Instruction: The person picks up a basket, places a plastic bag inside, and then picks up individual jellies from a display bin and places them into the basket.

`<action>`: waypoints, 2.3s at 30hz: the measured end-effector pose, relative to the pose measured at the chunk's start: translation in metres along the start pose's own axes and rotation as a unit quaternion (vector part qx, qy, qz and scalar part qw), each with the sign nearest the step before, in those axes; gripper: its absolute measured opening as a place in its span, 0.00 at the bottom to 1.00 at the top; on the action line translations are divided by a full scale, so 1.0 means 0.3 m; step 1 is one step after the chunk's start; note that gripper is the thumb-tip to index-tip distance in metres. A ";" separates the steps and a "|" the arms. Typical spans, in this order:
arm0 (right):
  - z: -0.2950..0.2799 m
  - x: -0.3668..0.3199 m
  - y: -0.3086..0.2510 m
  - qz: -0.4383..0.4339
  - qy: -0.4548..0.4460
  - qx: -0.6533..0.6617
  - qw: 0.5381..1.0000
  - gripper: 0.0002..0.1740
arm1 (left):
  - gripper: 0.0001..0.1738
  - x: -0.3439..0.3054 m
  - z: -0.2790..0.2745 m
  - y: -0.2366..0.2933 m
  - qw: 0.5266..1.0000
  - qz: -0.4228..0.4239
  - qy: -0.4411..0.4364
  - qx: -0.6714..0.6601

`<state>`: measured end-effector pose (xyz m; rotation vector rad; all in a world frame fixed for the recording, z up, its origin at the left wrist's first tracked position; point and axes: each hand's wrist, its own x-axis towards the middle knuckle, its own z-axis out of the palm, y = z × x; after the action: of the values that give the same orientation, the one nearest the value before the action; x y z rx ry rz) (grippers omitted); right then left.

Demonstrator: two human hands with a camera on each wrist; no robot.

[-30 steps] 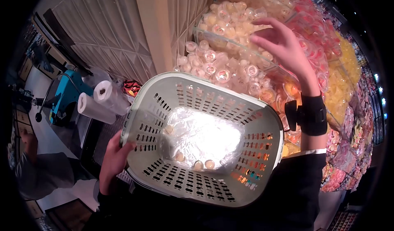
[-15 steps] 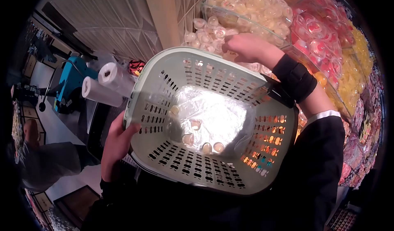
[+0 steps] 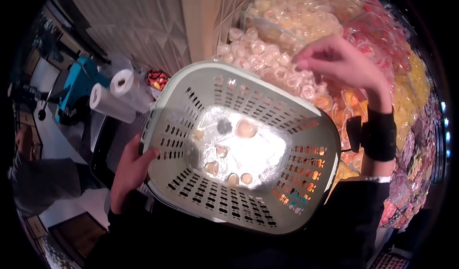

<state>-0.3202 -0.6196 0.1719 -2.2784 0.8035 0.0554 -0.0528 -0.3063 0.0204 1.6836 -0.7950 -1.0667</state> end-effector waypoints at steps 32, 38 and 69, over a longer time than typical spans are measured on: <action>0.014 -0.047 -0.063 -0.058 0.063 -0.149 0.985 0.22 | 0.17 0.022 -0.014 -0.006 0.999 -0.002 -0.034 0.031; -0.044 0.255 0.152 -0.084 0.225 -0.243 0.940 0.15 | 0.18 0.007 -0.021 0.015 0.993 0.009 -0.031 0.114; 0.048 -0.003 -0.273 0.062 -0.142 -0.054 0.987 0.22 | 0.29 -0.015 -0.014 0.022 0.991 0.016 0.002 0.131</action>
<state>-0.2722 -0.5646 0.2115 -2.2503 0.8038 0.4792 -0.0510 -0.3030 0.0285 1.8835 -0.9905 -0.9688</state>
